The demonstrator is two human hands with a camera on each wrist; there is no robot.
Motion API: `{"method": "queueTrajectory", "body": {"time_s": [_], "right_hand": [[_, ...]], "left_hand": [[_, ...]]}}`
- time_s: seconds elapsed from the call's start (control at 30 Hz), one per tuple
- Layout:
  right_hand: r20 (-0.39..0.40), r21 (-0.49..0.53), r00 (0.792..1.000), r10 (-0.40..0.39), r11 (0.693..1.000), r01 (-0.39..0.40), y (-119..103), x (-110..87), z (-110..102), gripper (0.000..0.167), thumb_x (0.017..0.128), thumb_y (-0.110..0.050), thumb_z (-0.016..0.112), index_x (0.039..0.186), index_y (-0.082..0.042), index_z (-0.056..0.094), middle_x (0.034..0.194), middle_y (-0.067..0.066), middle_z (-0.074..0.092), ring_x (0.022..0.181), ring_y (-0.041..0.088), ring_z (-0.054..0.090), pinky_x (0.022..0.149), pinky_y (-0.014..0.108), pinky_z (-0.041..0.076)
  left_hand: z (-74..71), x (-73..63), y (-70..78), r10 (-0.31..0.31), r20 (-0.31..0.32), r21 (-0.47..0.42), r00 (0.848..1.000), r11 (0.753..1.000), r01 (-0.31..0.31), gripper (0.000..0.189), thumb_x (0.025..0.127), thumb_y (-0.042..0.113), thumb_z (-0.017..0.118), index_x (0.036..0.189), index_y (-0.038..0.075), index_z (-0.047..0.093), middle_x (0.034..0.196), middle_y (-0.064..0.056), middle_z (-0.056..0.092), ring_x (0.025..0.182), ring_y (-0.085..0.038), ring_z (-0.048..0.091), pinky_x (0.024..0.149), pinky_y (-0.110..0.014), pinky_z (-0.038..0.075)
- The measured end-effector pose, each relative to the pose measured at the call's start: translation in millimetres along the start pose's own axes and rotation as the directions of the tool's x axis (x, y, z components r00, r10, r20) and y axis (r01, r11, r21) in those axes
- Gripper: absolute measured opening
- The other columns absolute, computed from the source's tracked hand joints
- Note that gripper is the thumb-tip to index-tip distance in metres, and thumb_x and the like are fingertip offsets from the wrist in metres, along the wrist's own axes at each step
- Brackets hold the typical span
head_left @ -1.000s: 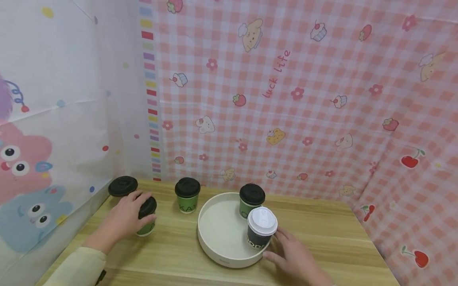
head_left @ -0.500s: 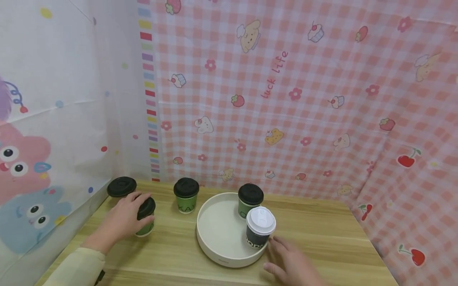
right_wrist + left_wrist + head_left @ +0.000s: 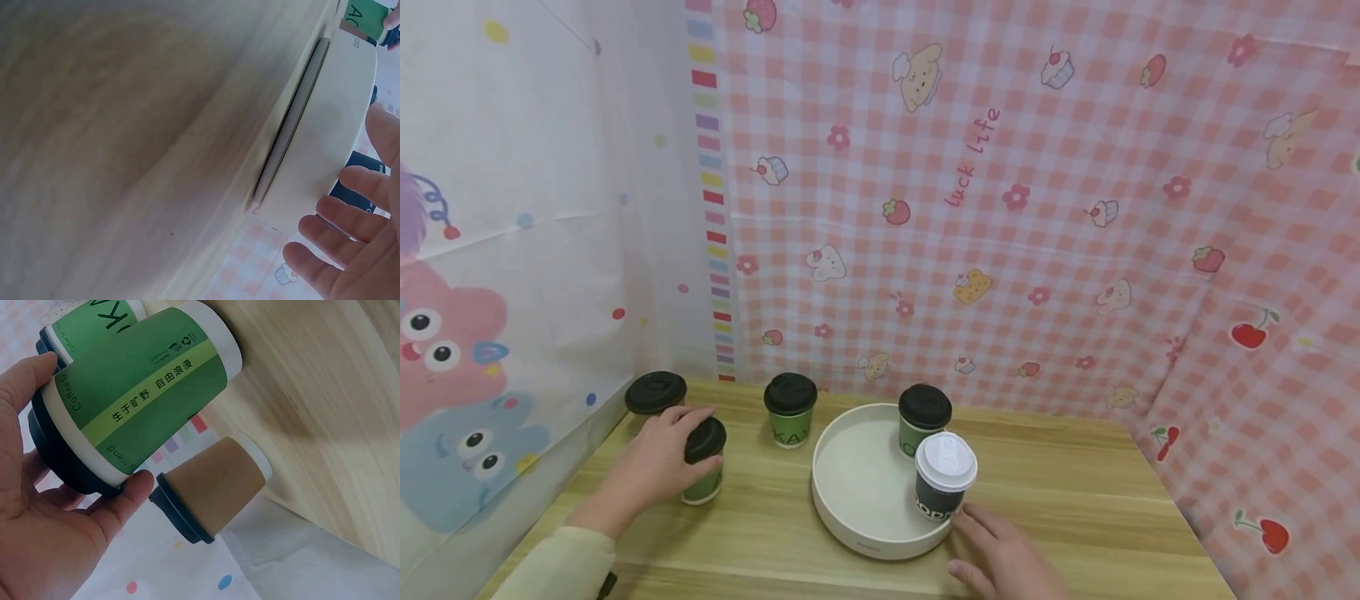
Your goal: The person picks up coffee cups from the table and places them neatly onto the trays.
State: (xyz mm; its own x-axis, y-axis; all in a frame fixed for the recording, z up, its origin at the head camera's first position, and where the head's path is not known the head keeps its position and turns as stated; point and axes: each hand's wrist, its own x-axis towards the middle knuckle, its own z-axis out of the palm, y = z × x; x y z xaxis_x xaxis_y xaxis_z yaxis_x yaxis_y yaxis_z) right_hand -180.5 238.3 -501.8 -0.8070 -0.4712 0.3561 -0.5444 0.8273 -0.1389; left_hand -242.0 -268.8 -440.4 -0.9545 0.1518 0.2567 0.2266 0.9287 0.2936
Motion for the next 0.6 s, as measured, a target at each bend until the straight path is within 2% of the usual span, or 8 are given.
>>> {"method": "queueTrajectory", "body": {"time_s": [0.3,0.6], "right_hand": [[-0.048,-0.042,0.996,-0.069,0.997,0.067,-0.3,1.4,0.9,0.049,0.094,-0.039,0.081,0.137,-0.017,0.071,0.139,0.008,0.071,0.123,0.025,0.070,0.098,0.048,0.061],[-0.131,-0.123,0.976,-0.176,0.979,0.160,5.0,2.5,6.9,0.045,0.090,-0.034,0.085,0.129,-0.015,0.074,0.134,0.008,0.073,0.119,0.023,0.072,0.096,0.044,0.063]], "left_hand": [[-3.1,-12.6,6.6,0.006,-0.063,-0.035,0.998,0.999,-0.009,0.079,0.087,0.048,0.087,0.149,0.007,0.060,0.144,-0.035,0.057,0.126,-0.062,0.057,0.096,-0.075,0.052],[-14.7,-24.2,26.3,0.018,-0.122,-0.076,0.992,0.997,-0.027,0.077,0.087,0.048,0.088,0.147,0.009,0.062,0.143,-0.028,0.061,0.127,-0.056,0.059,0.097,-0.074,0.052]]}}
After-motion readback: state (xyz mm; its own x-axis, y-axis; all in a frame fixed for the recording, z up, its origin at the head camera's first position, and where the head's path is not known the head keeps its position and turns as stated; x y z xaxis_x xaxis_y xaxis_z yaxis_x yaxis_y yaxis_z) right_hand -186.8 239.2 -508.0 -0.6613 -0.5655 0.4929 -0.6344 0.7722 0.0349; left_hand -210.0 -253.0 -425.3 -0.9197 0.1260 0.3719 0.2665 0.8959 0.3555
